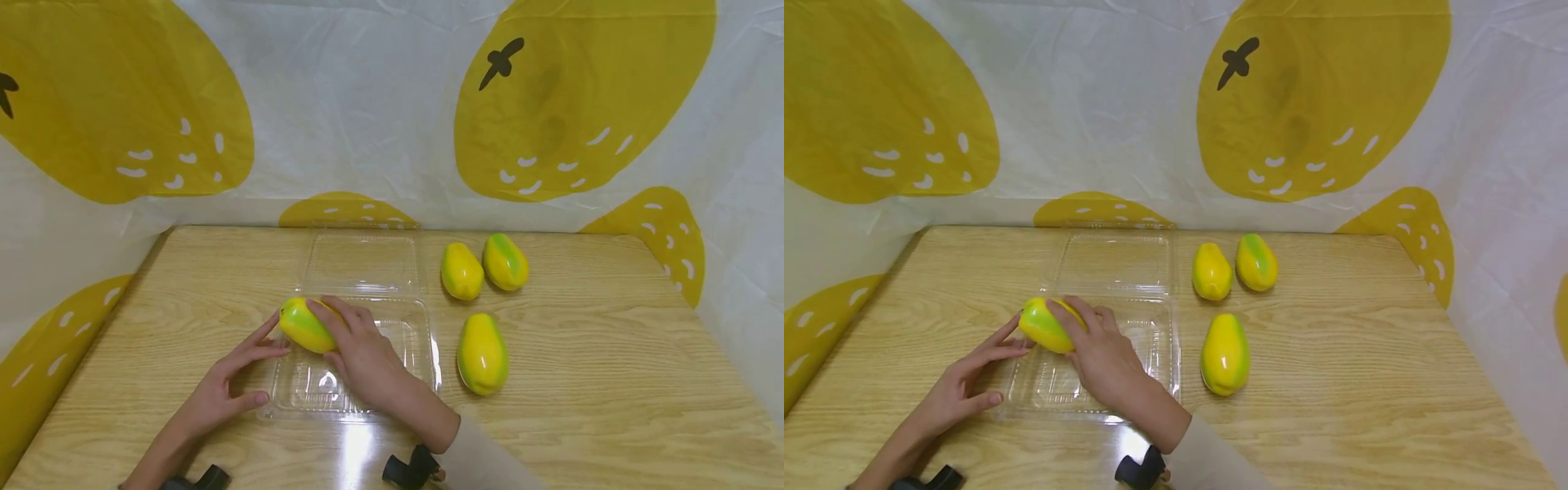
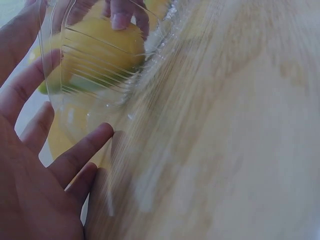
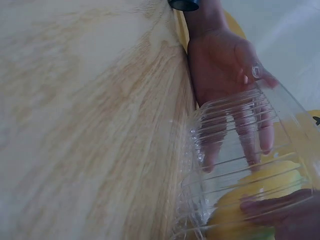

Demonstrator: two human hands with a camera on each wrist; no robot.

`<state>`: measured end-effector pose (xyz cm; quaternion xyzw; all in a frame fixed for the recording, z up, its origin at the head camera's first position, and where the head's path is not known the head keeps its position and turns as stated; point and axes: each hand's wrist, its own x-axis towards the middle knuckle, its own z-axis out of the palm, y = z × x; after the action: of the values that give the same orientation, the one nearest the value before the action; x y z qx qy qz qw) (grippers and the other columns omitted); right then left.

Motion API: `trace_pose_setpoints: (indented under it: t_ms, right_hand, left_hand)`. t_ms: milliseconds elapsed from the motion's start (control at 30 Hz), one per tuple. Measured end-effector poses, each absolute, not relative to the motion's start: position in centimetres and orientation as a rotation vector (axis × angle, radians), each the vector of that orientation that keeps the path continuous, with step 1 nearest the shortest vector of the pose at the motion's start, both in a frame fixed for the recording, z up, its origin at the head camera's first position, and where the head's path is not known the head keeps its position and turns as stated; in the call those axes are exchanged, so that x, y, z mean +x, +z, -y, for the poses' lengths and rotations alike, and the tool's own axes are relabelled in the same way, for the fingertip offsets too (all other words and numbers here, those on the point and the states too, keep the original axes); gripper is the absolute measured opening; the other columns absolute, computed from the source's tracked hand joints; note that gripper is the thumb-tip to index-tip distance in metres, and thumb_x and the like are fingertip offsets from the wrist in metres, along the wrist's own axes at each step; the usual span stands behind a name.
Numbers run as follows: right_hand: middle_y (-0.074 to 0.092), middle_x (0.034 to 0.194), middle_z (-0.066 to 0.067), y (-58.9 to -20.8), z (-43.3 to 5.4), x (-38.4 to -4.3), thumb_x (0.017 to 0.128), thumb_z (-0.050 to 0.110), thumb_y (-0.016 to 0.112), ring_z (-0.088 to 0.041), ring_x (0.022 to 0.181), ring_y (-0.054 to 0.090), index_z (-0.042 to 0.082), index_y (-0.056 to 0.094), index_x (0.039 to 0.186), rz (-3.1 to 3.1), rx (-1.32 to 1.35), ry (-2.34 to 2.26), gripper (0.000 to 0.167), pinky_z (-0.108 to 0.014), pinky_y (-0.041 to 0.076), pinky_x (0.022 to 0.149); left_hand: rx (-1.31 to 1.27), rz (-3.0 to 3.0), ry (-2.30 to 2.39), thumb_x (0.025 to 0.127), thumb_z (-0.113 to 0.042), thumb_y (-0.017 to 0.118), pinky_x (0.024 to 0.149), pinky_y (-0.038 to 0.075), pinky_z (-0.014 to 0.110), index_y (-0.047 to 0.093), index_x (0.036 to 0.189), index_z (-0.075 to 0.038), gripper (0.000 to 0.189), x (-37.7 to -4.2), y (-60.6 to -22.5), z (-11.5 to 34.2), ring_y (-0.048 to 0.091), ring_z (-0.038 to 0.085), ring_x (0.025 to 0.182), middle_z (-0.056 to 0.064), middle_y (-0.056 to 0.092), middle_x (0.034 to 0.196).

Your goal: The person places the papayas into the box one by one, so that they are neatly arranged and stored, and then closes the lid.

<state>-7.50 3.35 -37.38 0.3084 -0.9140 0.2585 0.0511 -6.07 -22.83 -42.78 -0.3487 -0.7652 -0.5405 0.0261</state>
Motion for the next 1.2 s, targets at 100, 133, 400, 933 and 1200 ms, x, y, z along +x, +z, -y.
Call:
trace_pose_setpoints:
  t_ms: [100, 133, 400, 933, 1200]
  right_hand:
    - [0.022, 0.154, 0.003, -37.45, -3.37, -7.59, 0.090, 0.019, 0.067, -0.028, 0.129, 0.036, 0.036, 0.017, 0.152, 2.802, 0.904, 0.771, 0.081, -0.039, 0.055, 0.067]
    - [0.023, 0.153, 0.002, -37.49, -3.37, -7.62, 0.090, 0.019, 0.067, -0.028, 0.128, 0.036, 0.036, 0.018, 0.152, 2.804, 0.898, 0.770, 0.081, -0.038, 0.055, 0.066]
    - [0.026, 0.151, 0.002, -37.49, -3.53, -7.78, 0.089, 0.018, 0.069, -0.027, 0.127, 0.038, 0.036, 0.019, 0.152, 2.800, 0.884, 0.798, 0.082, -0.038, 0.055, 0.065]
    - [0.026, 0.150, -0.008, -37.31, -3.74, -7.82, 0.087, 0.020, 0.072, -0.029, 0.127, 0.039, 0.031, 0.019, 0.152, 2.810, 0.881, 0.820, 0.085, -0.035, 0.055, 0.063]
    - [0.027, 0.149, -0.010, -37.26, -3.76, -7.80, 0.087, 0.021, 0.071, -0.030, 0.127, 0.039, 0.029, 0.020, 0.152, 2.797, 0.882, 0.825, 0.083, -0.034, 0.055, 0.064]
  left_hand:
    - [-1.082, 2.360, -1.672, 0.068, 0.006, 0.075, 0.106, 0.023, 0.021, 0.056, 0.129, -0.001, 0.064, -6.11, -42.81, 22.84, 0.043, 0.024, 0.127, 0.022, 0.020, 0.154]
    - [-1.083, 2.357, -1.674, 0.068, 0.006, 0.074, 0.106, 0.023, 0.021, 0.056, 0.129, -0.001, 0.064, -6.12, -42.81, 22.84, 0.043, 0.024, 0.127, 0.022, 0.020, 0.154]
    - [-1.090, 2.342, -1.686, 0.067, 0.008, 0.074, 0.106, 0.024, 0.021, 0.056, 0.128, 0.000, 0.065, -6.17, -42.84, 22.80, 0.043, 0.025, 0.127, 0.024, 0.020, 0.154]
    - [-1.066, 2.367, -1.675, 0.068, 0.006, 0.075, 0.105, 0.024, 0.021, 0.057, 0.129, -0.001, 0.064, -6.13, -42.74, 22.79, 0.044, 0.023, 0.127, 0.022, 0.021, 0.154]
    - [-1.074, 2.362, -1.675, 0.069, 0.005, 0.075, 0.105, 0.025, 0.021, 0.056, 0.129, -0.001, 0.063, -6.10, -42.58, 22.79, 0.043, 0.024, 0.127, 0.022, 0.021, 0.154]
